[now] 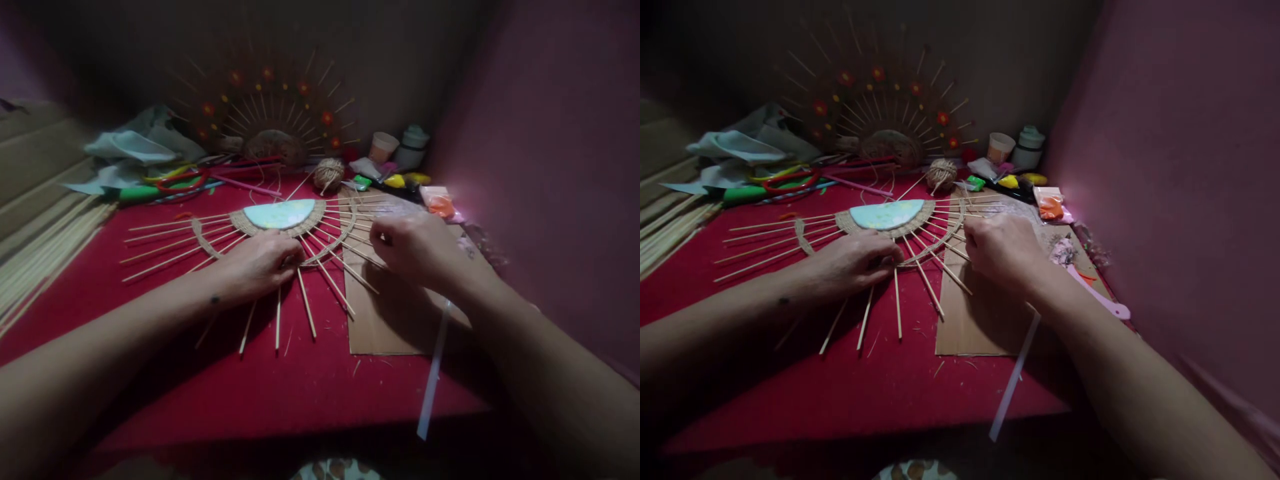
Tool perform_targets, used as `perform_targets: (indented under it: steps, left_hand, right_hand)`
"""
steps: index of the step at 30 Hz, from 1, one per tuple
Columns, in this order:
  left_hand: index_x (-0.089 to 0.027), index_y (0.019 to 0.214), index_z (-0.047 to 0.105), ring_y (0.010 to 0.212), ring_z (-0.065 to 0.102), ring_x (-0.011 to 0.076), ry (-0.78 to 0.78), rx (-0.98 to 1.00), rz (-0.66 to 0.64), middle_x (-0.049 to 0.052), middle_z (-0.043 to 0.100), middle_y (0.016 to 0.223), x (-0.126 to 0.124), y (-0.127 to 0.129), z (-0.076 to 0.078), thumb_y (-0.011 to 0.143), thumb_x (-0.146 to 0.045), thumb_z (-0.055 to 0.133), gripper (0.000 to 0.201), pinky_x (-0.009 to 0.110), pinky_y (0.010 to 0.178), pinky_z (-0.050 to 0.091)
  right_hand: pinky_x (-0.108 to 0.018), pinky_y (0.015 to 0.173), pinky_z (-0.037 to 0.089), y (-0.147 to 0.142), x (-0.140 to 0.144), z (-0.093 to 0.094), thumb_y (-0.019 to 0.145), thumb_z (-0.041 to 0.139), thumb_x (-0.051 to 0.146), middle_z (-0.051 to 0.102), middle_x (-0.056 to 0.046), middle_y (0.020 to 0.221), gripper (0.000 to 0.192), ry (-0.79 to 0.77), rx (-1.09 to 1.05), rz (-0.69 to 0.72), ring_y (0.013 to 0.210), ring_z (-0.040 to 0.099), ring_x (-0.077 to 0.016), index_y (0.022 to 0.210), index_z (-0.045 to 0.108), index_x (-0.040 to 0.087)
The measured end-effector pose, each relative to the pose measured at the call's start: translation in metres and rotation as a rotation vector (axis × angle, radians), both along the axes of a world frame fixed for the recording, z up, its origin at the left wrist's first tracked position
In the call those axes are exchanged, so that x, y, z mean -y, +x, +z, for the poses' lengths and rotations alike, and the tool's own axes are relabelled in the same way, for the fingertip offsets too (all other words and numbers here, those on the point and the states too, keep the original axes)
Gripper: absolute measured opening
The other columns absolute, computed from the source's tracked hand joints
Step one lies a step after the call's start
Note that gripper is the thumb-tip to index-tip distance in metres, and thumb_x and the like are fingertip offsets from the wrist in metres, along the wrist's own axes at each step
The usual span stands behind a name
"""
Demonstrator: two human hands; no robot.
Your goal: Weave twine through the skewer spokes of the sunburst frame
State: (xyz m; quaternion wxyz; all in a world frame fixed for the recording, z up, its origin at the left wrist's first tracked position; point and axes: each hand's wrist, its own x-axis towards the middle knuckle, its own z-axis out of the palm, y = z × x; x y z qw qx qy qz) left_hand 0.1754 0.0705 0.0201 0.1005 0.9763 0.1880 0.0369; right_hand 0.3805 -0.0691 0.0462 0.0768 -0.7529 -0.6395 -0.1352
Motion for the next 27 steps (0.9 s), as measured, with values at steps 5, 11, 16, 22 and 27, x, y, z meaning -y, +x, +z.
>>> perform_targets:
  steps: [5, 11, 16, 22, 27]
  left_hand:
    - [-0.017, 0.085, 0.064, 0.079, 0.054, 0.0171, -0.071, -0.067, -0.076, 0.006, 0.062, 0.084, 0.000, -0.002, 0.008, 0.080, -0.017, 0.050, 0.015, 0.029, 0.070, 0.039]
    - [-0.018, 0.087, 0.068, 0.079, 0.055, 0.0162, -0.074, -0.102, -0.100, 0.006, 0.064, 0.086, 0.003, -0.004, 0.022, 0.084, -0.022, 0.048, 0.020, 0.028, 0.072, 0.039]
    - [-0.017, 0.092, 0.066, 0.084, 0.055, 0.0192, 0.005, 0.052, 0.001, 0.008, 0.062, 0.089, 0.010, 0.003, 0.020, 0.086, -0.031, 0.051, 0.022, 0.031, 0.075, 0.040]
    - [-0.015, 0.093, 0.057, 0.079, 0.056, 0.0180, 0.026, 0.089, 0.055, 0.008, 0.062, 0.090, 0.027, 0.025, 0.006, 0.086, -0.029, 0.051, 0.017, 0.030, 0.070, 0.041]
    - [-0.015, 0.097, 0.053, 0.078, 0.057, 0.0203, 0.033, 0.012, 0.086, 0.010, 0.063, 0.092, 0.029, 0.035, 0.000, 0.084, -0.027, 0.051, 0.018, 0.031, 0.065, 0.040]
  right_hand:
    - [-0.028, 0.059, 0.026, -0.003, -0.019, -0.017, 0.082, 0.047, 0.020, 0.066, -0.007, 0.074, 0.022, 0.071, -0.043, -0.041, 0.066, 0.051, -0.0151, 0.078, 0.069, 0.018]
    - [-0.029, 0.058, 0.026, -0.005, -0.025, -0.024, 0.085, 0.045, 0.023, 0.069, -0.008, 0.075, 0.024, 0.049, -0.085, -0.052, 0.065, 0.054, -0.0166, 0.085, 0.069, 0.019]
    - [-0.029, 0.058, 0.026, -0.003, -0.026, -0.026, 0.087, 0.046, 0.026, 0.070, -0.008, 0.079, 0.024, 0.028, -0.123, -0.061, 0.067, 0.056, -0.0170, 0.086, 0.070, 0.019]
    - [-0.029, 0.057, 0.026, -0.005, -0.024, -0.027, 0.088, 0.046, 0.025, 0.071, -0.008, 0.080, 0.024, 0.049, -0.124, -0.042, 0.067, 0.057, -0.0172, 0.087, 0.069, 0.019]
    - [-0.029, 0.058, 0.028, -0.003, -0.023, -0.025, 0.086, 0.047, 0.023, 0.071, -0.008, 0.082, 0.022, 0.074, -0.173, -0.043, 0.070, 0.058, -0.0176, 0.086, 0.069, 0.018]
